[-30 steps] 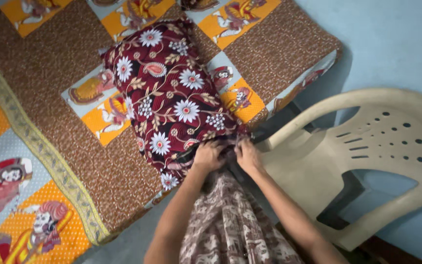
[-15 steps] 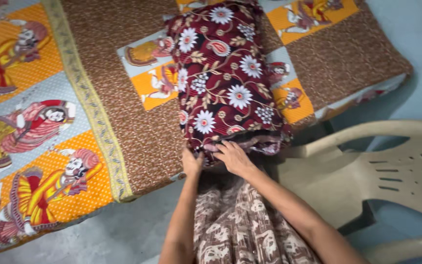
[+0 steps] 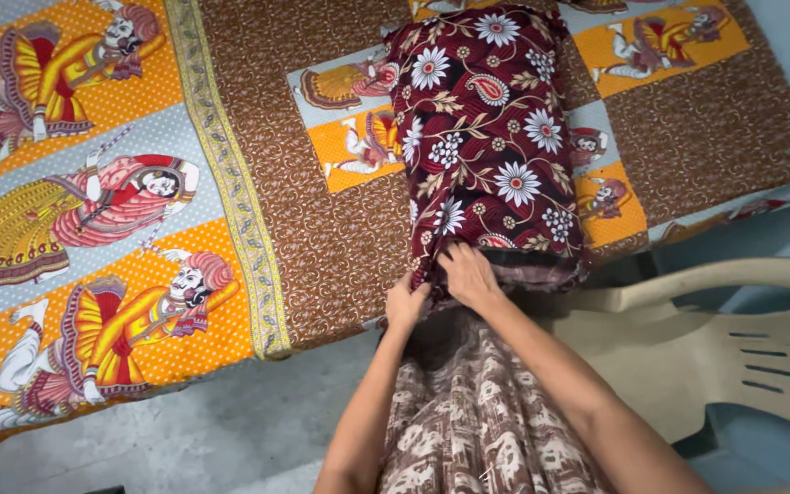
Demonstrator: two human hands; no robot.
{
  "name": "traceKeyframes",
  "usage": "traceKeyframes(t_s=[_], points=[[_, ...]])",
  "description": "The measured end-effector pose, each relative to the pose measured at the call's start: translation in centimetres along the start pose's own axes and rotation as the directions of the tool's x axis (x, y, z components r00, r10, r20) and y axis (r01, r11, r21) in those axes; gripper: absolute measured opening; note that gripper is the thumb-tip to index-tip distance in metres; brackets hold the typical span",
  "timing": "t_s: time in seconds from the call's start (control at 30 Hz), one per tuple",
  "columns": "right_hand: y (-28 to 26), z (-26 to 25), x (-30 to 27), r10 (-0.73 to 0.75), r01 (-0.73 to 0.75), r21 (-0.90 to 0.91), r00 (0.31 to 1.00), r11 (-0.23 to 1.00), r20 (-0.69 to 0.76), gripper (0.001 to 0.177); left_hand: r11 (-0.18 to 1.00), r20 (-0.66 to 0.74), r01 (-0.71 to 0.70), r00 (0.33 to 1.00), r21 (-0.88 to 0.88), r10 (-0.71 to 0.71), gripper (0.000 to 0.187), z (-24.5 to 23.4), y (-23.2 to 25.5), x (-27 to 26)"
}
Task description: The person smooths a patterned bedspread by hand, tucks the edges around the mattress, and سپس adjusts floral-patterned pillows and a matching floral blanket.
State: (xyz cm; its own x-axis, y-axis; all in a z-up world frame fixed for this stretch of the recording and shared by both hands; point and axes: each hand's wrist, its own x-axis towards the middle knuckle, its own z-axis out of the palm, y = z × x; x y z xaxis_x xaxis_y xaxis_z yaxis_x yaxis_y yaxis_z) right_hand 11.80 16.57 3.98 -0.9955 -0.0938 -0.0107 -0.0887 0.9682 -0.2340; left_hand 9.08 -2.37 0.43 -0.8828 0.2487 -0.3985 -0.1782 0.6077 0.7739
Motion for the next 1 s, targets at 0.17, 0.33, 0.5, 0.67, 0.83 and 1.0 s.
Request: traceKeyframes(t_s=[0.17,0.33,0.5,0.67,0.83,1.0], points=[[3.1,2.7,2.0,0.282,-0.283,-0.029,0.927,0.959,0.248,0.023,0.999,-0.04,0.035,0.999,0.037,-0.034,0.049,-6.9,0.9,-3.5],[-0.6,0.4,2.0,0.175,-0.212,0.089,0.933,0.973,0.314,0.043,0.96,-0.011,0.19,0.981,0.204,-0.191,0.048,-5.3,-2.5,-1.1],[-3.4,-2.5,-3.9,-0.142,0.149,0.089,0.987,0.985,-0.082,0.049,0.944,-0.181,0.007,0.982,0.33,0.057,0.055,-5.9,-1.2,-2.2],[0.4,-3.4,-7.9,0.315,-0.277,0.416,0.949,0.866,-0.024,0.022,0.798,-0.149,-0.49,0.812,0.351,0.564,0.056,-5.7,7.6,-2.1],[5.5,-7.4,-6.9,0.442,-0.388,0.212,0.768,0.897,-0.463,0.022,0.659,-0.037,-0.557,0.749,0.506,0.662,0.055,-1.6,10.9,1.2],[8.6,-9.0,-6.5,0.489,-0.411,0.266,0.752,0.872,-0.441,0.012,0.593,0.072,-0.52,0.786,0.615,0.614,0.036,-1.1,8.2,4.8]])
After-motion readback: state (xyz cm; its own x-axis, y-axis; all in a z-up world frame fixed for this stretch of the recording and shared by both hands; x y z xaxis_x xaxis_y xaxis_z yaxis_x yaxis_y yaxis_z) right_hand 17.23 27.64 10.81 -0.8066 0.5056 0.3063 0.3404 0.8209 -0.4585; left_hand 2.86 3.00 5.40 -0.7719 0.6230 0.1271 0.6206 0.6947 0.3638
